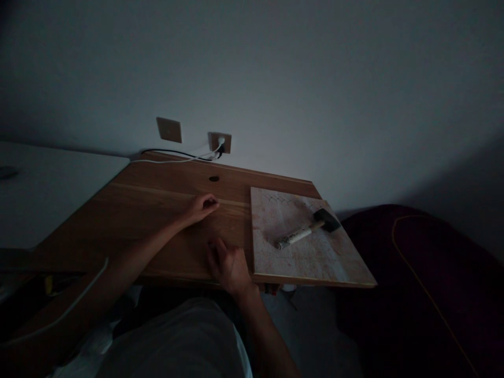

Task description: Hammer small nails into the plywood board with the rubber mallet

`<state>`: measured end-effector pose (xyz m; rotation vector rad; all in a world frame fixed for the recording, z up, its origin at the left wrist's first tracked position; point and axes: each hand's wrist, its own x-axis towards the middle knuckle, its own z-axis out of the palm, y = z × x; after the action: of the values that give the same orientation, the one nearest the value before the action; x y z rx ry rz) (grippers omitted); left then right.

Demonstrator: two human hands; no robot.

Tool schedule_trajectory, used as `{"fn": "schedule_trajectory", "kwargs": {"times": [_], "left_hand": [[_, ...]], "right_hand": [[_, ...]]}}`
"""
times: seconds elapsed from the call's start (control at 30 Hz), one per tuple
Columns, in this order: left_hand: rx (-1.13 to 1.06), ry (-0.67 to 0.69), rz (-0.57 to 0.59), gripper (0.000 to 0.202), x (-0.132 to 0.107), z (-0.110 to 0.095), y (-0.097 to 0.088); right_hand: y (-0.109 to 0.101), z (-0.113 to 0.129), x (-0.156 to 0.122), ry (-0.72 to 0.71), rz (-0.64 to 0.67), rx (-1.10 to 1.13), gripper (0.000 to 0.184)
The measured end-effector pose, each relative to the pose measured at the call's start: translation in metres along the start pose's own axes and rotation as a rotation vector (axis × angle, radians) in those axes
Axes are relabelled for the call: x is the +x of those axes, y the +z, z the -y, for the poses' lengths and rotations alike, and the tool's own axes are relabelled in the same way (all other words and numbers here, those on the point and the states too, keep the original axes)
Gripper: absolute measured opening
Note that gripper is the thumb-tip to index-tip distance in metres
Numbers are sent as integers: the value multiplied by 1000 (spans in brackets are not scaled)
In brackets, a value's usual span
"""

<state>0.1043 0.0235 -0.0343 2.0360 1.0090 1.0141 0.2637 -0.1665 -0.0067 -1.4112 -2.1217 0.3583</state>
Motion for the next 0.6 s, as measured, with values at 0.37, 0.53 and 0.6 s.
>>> {"fn": "schedule_trajectory", "kwargs": {"times": [0.37, 0.53, 0.6], "left_hand": [[368, 678, 356, 38, -12, -79, 66], [442, 741, 392, 46, -10, -82, 91], [463, 739, 391, 45, -10, -82, 94]], "right_hand": [[-123, -125, -60, 405, -694, -305, 53], [-159, -195, -112, 773, -661, -601, 83], [-165, -209, -128, 942, -515, -659, 82]]}}
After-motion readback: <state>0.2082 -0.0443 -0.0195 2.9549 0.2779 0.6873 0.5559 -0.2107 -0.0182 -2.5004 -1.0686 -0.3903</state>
